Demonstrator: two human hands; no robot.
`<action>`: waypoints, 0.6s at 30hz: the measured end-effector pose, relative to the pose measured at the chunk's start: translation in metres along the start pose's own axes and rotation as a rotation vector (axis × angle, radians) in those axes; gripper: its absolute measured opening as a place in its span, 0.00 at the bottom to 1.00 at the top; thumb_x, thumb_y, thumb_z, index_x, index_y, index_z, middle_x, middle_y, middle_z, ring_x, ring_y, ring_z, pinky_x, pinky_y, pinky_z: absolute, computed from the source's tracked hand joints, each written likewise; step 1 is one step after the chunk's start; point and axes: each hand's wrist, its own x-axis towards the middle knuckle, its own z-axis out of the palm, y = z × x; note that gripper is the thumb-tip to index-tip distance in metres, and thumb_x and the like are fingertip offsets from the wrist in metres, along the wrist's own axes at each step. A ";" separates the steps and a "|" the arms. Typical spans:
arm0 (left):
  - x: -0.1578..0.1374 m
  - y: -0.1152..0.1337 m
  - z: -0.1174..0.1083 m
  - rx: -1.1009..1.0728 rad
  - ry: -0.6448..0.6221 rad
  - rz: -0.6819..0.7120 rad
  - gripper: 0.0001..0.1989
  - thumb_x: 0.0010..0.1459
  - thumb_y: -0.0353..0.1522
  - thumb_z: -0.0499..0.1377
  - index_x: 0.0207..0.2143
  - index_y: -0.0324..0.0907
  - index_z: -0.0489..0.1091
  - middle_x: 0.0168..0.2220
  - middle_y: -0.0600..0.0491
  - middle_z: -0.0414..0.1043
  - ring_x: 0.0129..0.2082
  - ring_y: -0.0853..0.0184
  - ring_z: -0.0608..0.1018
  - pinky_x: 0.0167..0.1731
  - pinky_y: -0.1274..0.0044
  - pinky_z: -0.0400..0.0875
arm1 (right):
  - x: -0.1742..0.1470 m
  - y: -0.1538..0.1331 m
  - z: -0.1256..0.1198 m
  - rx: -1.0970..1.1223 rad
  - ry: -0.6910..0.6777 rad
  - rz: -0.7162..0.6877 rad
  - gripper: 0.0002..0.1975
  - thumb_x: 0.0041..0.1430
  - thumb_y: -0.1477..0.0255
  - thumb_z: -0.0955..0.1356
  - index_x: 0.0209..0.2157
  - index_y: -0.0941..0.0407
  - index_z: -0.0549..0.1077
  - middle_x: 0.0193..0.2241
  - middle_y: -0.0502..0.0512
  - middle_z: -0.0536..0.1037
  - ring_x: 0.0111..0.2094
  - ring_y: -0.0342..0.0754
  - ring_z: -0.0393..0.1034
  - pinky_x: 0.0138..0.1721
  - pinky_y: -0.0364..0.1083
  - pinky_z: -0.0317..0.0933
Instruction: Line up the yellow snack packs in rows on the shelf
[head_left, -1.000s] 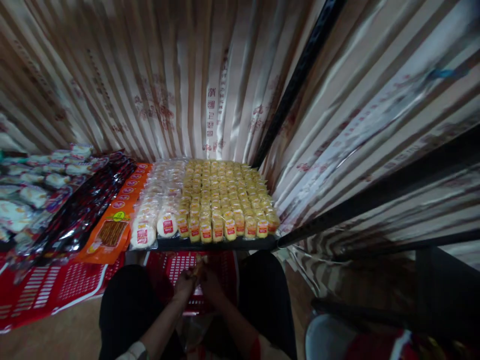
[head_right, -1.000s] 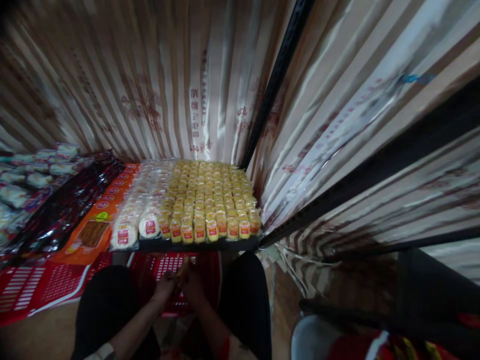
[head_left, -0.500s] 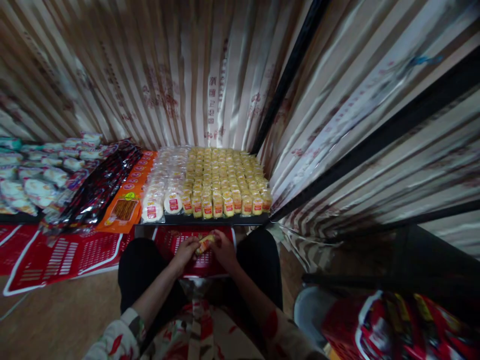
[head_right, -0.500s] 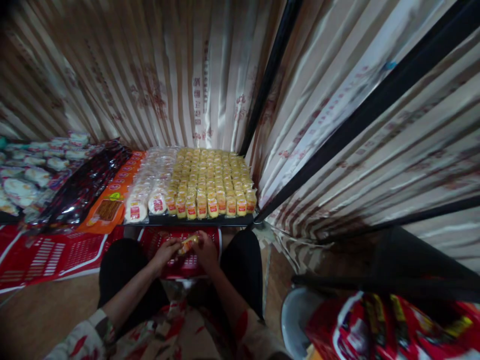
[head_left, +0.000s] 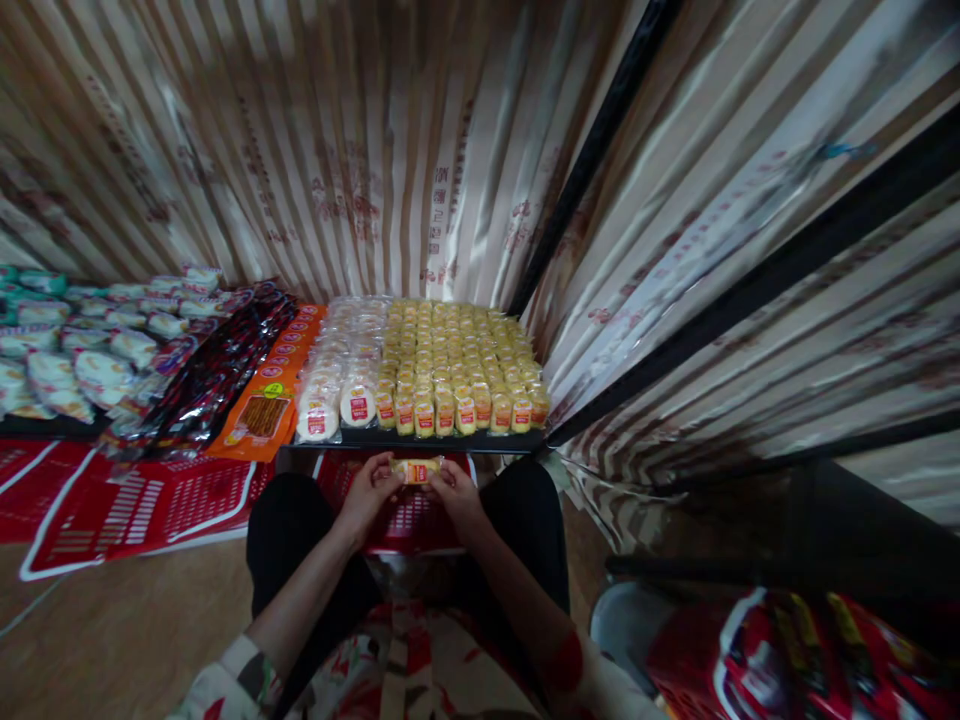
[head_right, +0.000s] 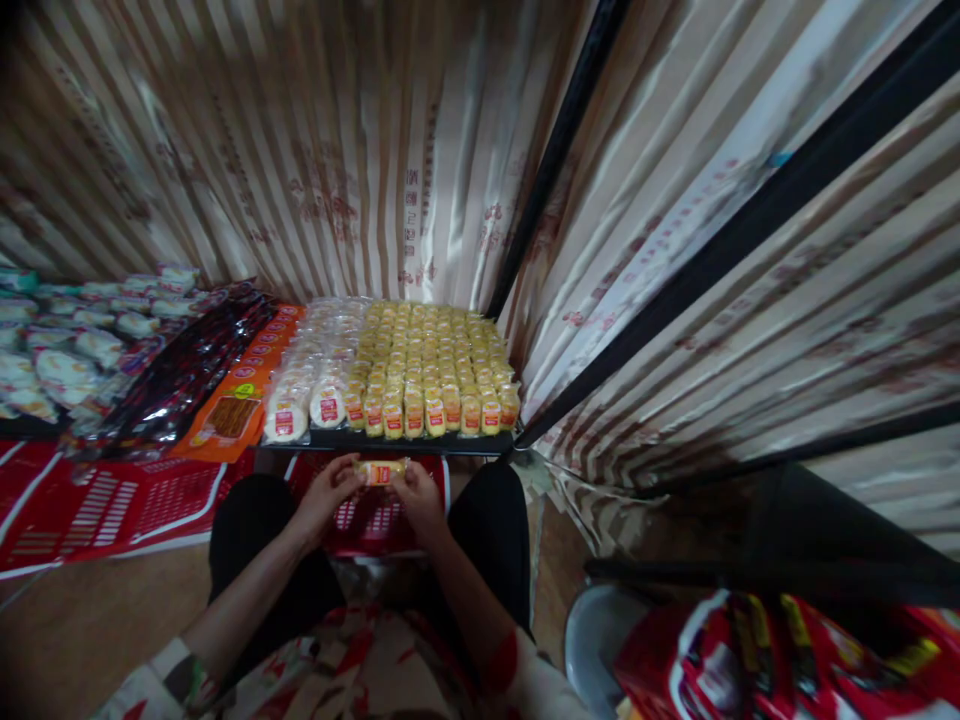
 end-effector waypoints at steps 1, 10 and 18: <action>0.000 0.000 -0.001 0.030 0.010 0.018 0.30 0.39 0.39 0.67 0.46 0.38 0.64 0.31 0.53 0.71 0.28 0.71 0.74 0.27 0.81 0.66 | -0.002 0.001 0.002 0.012 -0.003 0.011 0.19 0.38 0.60 0.72 0.31 0.56 0.68 0.24 0.48 0.75 0.22 0.42 0.69 0.25 0.42 0.63; 0.009 0.019 0.017 0.499 0.094 0.230 0.15 0.47 0.30 0.58 0.40 0.41 0.69 0.32 0.54 0.73 0.30 0.69 0.74 0.34 0.78 0.67 | -0.002 0.002 0.002 0.057 0.052 -0.059 0.19 0.39 0.60 0.70 0.31 0.55 0.65 0.23 0.46 0.74 0.22 0.42 0.69 0.27 0.43 0.64; 0.016 0.029 0.065 0.697 -0.106 0.390 0.18 0.48 0.28 0.58 0.44 0.41 0.70 0.45 0.49 0.72 0.44 0.64 0.73 0.48 0.73 0.65 | -0.011 -0.006 -0.033 0.085 0.199 -0.111 0.27 0.43 0.60 0.69 0.44 0.54 0.62 0.27 0.48 0.74 0.23 0.42 0.69 0.26 0.42 0.63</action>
